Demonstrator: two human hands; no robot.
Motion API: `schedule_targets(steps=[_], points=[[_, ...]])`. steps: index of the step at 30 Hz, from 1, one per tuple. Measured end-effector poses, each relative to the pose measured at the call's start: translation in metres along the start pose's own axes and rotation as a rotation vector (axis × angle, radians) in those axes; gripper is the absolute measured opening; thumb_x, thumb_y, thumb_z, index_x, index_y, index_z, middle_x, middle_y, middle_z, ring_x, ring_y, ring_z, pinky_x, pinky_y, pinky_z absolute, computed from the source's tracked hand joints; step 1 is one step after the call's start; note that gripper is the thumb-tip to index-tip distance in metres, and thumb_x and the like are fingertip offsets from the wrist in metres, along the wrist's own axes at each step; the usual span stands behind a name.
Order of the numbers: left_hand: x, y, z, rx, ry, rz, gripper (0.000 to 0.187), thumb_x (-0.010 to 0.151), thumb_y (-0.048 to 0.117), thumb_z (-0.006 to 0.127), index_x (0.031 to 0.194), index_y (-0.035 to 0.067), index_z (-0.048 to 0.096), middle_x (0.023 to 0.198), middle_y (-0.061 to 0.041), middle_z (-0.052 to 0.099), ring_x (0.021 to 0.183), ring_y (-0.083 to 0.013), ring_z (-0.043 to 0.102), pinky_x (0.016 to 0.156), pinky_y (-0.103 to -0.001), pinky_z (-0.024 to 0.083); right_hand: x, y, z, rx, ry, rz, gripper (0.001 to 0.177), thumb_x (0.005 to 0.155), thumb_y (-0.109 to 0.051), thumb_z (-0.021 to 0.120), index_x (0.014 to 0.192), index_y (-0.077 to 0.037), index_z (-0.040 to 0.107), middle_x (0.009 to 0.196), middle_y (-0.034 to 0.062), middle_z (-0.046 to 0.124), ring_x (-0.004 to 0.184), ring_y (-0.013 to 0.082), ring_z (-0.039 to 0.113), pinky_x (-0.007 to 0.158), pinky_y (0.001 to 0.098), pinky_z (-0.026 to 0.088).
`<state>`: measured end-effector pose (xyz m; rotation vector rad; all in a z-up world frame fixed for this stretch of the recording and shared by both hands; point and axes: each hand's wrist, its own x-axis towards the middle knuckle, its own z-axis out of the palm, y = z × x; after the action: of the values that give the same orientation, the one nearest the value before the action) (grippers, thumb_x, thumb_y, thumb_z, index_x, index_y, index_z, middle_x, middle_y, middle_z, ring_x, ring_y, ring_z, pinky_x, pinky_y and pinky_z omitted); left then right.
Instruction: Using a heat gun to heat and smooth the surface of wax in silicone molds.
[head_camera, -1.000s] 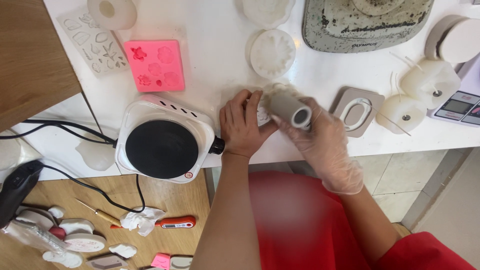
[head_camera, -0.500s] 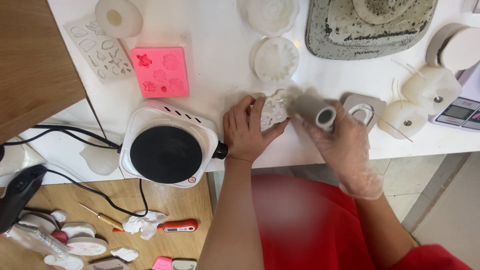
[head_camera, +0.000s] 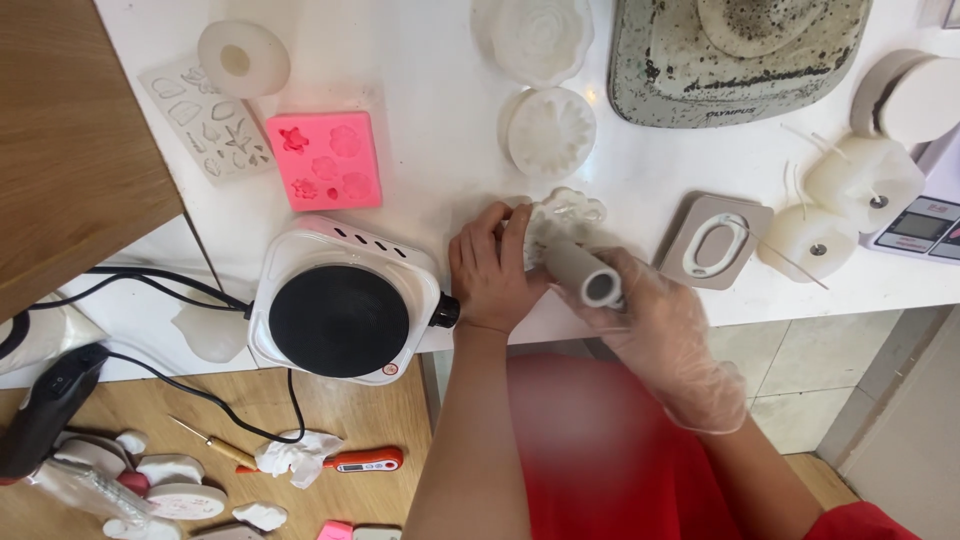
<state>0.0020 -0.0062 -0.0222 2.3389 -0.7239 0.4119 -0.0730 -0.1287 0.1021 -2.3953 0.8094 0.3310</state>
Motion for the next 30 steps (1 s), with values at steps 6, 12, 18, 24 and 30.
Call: schedule_targets(steps=[6,12,18,24,30], points=[[0.004,0.001,0.000,0.003,0.012,0.019,0.059,0.090,0.066,0.061,0.116,0.014,0.065,0.104,-0.006,0.057,0.074,-0.0187,0.058,0.072,-0.034,0.051,0.017,0.016,-0.018,0.038,0.113,0.001,0.038,0.084,-0.024,0.083,0.115,-0.007,0.068,0.091,0.0214,0.074,0.089,0.0459,0.072,0.074,0.0557,0.059],[0.001,0.001,-0.001,0.008,-0.004,0.017,0.059,0.091,0.067,0.059,0.117,0.015,0.064,0.105,-0.005,0.057,0.074,-0.0175,0.058,0.073,-0.034,0.051,0.034,0.005,-0.001,0.051,0.178,-0.088,0.043,0.084,-0.035,0.087,0.113,-0.010,0.068,0.087,0.0177,0.073,0.088,0.0416,0.073,0.072,0.0534,0.059],[0.005,0.005,-0.008,-0.006,-0.055,-0.008,0.028,0.097,0.027,0.055,0.122,0.016,0.062,0.109,-0.005,0.053,0.080,-0.0216,0.057,0.076,-0.037,0.048,0.011,-0.018,-0.006,0.001,0.073,-0.137,0.038,0.080,-0.040,0.085,0.104,-0.016,0.067,0.079,0.0116,0.072,0.080,0.0381,0.073,0.066,0.0533,0.059],[0.002,0.004,-0.003,-0.031,-0.038,-0.004,0.040,0.089,0.038,0.058,0.122,0.015,0.062,0.111,-0.005,0.053,0.080,-0.0207,0.057,0.076,-0.037,0.049,-0.003,0.022,0.007,-0.058,0.067,-0.079,0.041,0.079,-0.042,0.081,0.108,-0.018,0.067,0.081,0.0129,0.073,0.083,0.0388,0.073,0.069,0.0540,0.059],[0.005,0.002,-0.003,-0.030,0.027,0.022,0.055,0.092,0.063,0.060,0.113,0.012,0.065,0.106,-0.006,0.055,0.074,-0.0199,0.058,0.073,-0.035,0.051,0.010,0.019,-0.009,-0.062,0.151,-0.043,0.043,0.084,-0.032,0.083,0.117,-0.011,0.066,0.089,0.0209,0.072,0.088,0.0454,0.071,0.071,0.0610,0.057]])
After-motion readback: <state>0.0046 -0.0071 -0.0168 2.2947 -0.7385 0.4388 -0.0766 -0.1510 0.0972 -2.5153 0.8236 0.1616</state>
